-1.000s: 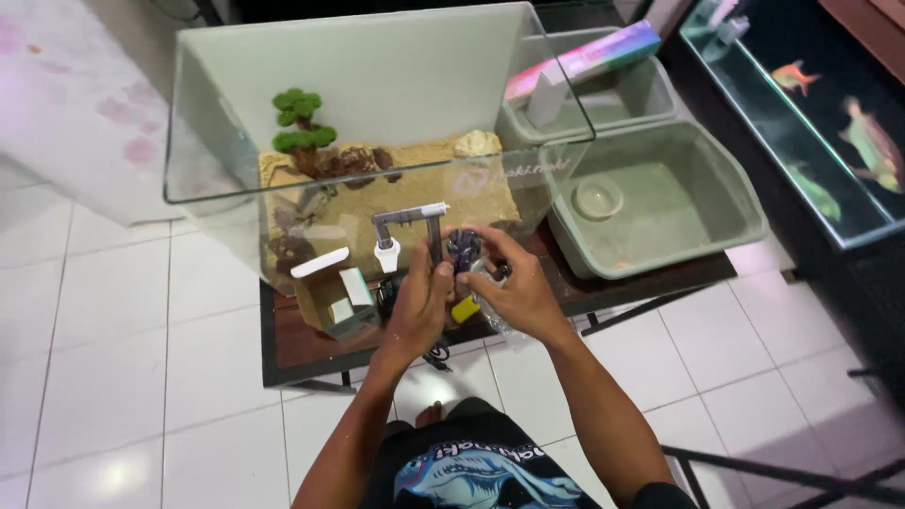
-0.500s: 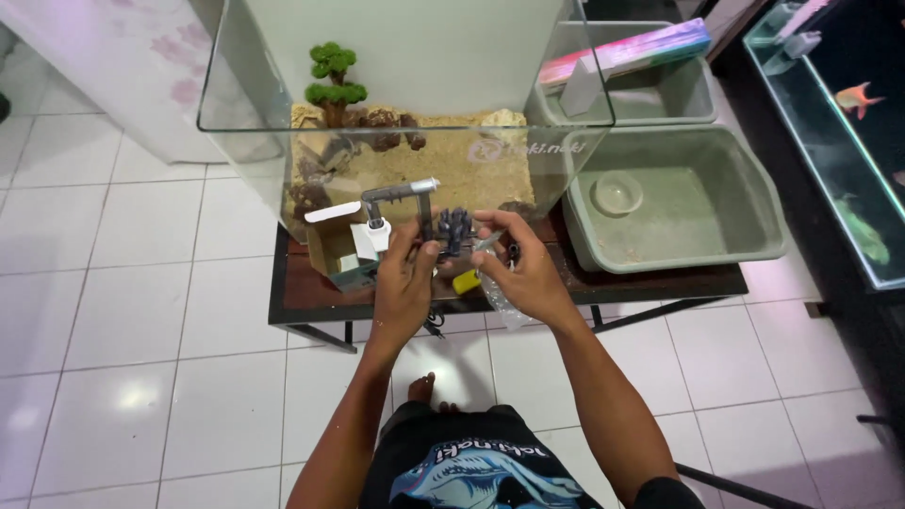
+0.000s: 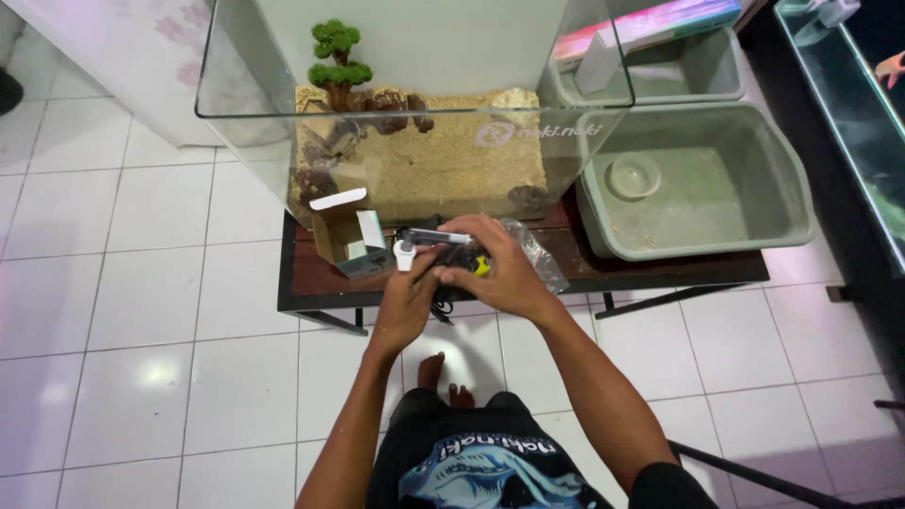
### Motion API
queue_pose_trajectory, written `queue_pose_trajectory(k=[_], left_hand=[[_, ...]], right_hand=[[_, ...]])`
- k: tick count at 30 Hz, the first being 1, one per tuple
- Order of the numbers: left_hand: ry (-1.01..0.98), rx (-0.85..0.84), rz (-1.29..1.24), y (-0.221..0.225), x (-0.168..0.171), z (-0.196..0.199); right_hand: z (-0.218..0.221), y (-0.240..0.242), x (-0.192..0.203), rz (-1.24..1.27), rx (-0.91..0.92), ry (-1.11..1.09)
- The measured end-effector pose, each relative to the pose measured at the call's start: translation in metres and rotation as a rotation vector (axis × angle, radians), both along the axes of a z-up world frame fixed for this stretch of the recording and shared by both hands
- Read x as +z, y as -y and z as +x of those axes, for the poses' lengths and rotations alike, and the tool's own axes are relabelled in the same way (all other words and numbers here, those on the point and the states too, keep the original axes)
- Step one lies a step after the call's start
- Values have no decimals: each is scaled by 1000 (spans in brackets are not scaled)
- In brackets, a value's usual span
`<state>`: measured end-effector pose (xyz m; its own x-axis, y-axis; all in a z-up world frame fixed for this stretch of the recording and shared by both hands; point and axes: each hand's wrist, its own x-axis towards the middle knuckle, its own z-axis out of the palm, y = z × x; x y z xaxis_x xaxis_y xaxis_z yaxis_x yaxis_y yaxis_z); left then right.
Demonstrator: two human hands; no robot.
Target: The person assembles a hang-on-back aquarium filter by unpacking components, attaching the intake tube and sponge, and securing the unit to the edge of a glass tank. They then open a small box and place the packaging aside.
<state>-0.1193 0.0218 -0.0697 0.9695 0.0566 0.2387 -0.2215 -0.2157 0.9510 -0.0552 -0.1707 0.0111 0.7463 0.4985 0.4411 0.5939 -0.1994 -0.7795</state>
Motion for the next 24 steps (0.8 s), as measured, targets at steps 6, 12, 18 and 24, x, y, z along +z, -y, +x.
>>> queue_pose_trajectory(k=[6, 12, 18, 24], left_hand=[[62, -84, -72, 8, 4, 24], [-48, -159, -124, -5, -62, 63], [-98, -109, 198, -34, -102, 74], [-117, -156, 700, -33, -122, 106]], right_hand=[[31, 1, -6, -73, -158, -16], [53, -22, 30, -439, 14, 223], [84, -23, -9, -642, -66, 189], [87, -18, -8, -704, -197, 90]])
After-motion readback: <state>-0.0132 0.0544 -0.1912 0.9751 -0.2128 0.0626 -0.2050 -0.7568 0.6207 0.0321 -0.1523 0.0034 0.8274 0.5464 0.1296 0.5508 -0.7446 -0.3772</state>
